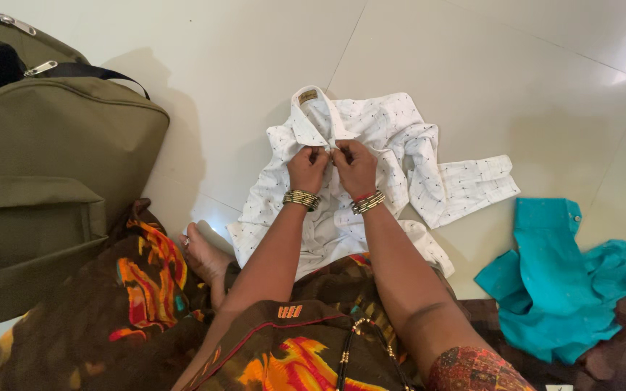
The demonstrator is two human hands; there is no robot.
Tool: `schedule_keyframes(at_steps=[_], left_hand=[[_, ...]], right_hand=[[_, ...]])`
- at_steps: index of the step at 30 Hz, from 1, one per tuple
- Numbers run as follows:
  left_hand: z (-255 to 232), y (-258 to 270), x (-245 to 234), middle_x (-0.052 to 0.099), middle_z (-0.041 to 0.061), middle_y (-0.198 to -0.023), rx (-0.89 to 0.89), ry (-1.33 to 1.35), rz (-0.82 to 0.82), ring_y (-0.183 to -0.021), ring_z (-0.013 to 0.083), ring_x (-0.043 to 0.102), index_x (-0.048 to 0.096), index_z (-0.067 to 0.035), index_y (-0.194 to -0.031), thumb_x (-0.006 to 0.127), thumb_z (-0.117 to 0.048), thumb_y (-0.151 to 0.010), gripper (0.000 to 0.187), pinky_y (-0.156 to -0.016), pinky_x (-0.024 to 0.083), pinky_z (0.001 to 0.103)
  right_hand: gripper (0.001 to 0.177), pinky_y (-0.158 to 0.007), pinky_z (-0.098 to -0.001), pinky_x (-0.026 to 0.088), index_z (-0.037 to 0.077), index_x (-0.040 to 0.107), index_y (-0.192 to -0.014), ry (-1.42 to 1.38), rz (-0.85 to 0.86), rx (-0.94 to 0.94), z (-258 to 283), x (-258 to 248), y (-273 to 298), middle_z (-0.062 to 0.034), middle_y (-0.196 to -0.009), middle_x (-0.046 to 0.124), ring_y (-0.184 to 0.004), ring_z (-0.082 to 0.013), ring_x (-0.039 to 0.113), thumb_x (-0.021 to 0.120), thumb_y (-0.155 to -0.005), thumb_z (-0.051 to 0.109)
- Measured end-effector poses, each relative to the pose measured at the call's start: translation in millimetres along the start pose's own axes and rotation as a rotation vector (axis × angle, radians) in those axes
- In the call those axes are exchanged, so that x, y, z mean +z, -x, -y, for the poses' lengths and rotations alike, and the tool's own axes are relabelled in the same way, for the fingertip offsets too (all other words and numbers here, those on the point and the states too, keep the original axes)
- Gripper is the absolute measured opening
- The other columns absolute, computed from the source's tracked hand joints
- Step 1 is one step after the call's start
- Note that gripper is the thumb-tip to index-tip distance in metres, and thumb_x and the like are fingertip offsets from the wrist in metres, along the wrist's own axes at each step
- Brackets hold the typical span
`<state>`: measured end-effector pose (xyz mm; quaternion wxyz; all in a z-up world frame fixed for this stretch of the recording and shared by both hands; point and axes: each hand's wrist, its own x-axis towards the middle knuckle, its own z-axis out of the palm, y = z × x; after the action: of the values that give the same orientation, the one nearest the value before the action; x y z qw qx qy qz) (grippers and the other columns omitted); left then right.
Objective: The person sits on the floor and buttons a white patterned shirt that is laid out in front of them. They start from the collar and proceed to button the shirt down the front placket.
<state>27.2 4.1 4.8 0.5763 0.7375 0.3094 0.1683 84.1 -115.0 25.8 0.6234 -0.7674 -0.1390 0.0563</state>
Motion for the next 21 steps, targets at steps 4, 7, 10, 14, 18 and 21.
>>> schedule_keyframes(at_steps=[4, 7, 10, 14, 18, 21], left_hand=[[4, -5, 1, 0.073, 0.004, -0.072, -0.116, 0.122, 0.057, -0.059, 0.0089, 0.064, 0.074, 0.0, -0.09, 0.075, -0.019, -0.087, 0.02, -0.055, 0.053, 0.027], [9, -6, 3, 0.071, 0.004, -0.069, -0.2, 0.267, 0.091, -0.056, 0.0097, 0.063, 0.075, 0.001, -0.086, 0.076, -0.019, -0.086, 0.02, -0.052, 0.051, 0.027], [11, -7, 2, 0.07, 0.005, -0.068, -0.23, 0.316, 0.085, -0.055, 0.0109, 0.062, 0.075, 0.001, -0.085, 0.077, -0.017, -0.085, 0.018, -0.051, 0.05, 0.027], [13, -8, 2, 0.069, 0.005, -0.068, -0.26, 0.369, 0.094, -0.054, 0.0117, 0.062, 0.075, 0.002, -0.085, 0.076, -0.018, -0.086, 0.02, -0.05, 0.05, 0.027], [18, -10, 4, 0.07, 0.006, -0.068, -0.268, 0.366, 0.091, -0.054, 0.0119, 0.062, 0.075, 0.002, -0.086, 0.076, -0.019, -0.087, 0.021, -0.05, 0.051, 0.027], [26, -13, 7, 0.07, 0.008, -0.069, -0.288, 0.38, 0.072, -0.054, 0.014, 0.064, 0.075, 0.004, -0.087, 0.076, -0.017, -0.086, 0.021, -0.049, 0.052, 0.028]], right_hand=[[0.015, -0.07, -0.025, 0.06, -0.001, 0.073, -0.105, -0.11, 0.069, 0.087, -14, 0, -3, -0.007, -0.085, 0.077, -0.074, -0.0091, 0.073, 0.072, -0.092, 0.005], [0.016, -0.071, -0.0259, 0.061, -0.003, 0.073, -0.106, -0.195, 0.086, 0.125, -28, 3, -3, -0.0085, -0.09, 0.077, -0.077, -0.0101, 0.072, 0.072, -0.092, 0.003], [0.016, -0.073, -0.0264, 0.062, -0.004, 0.072, -0.107, -0.29, 0.108, 0.185, -39, 6, -5, -0.0086, -0.092, 0.076, -0.079, -0.0109, 0.073, 0.072, -0.092, 0.002], [0.014, -0.075, -0.0281, 0.063, -0.005, 0.071, -0.106, -0.366, 0.148, 0.19, -48, 4, -5, -0.0096, -0.096, 0.076, -0.081, -0.0128, 0.073, 0.071, -0.093, 0.001], [0.016, -0.076, -0.0296, 0.063, -0.005, 0.069, -0.107, -0.38, 0.156, 0.226, -54, 5, -7, -0.0108, -0.096, 0.075, -0.082, -0.0147, 0.074, 0.071, -0.092, 0.0], [0.016, -0.078, -0.0322, 0.064, -0.006, 0.068, -0.108, -0.507, 0.182, 0.283, -56, 2, -7, -0.0115, -0.097, 0.074, -0.084, -0.0174, 0.074, 0.068, -0.093, 0.001]])
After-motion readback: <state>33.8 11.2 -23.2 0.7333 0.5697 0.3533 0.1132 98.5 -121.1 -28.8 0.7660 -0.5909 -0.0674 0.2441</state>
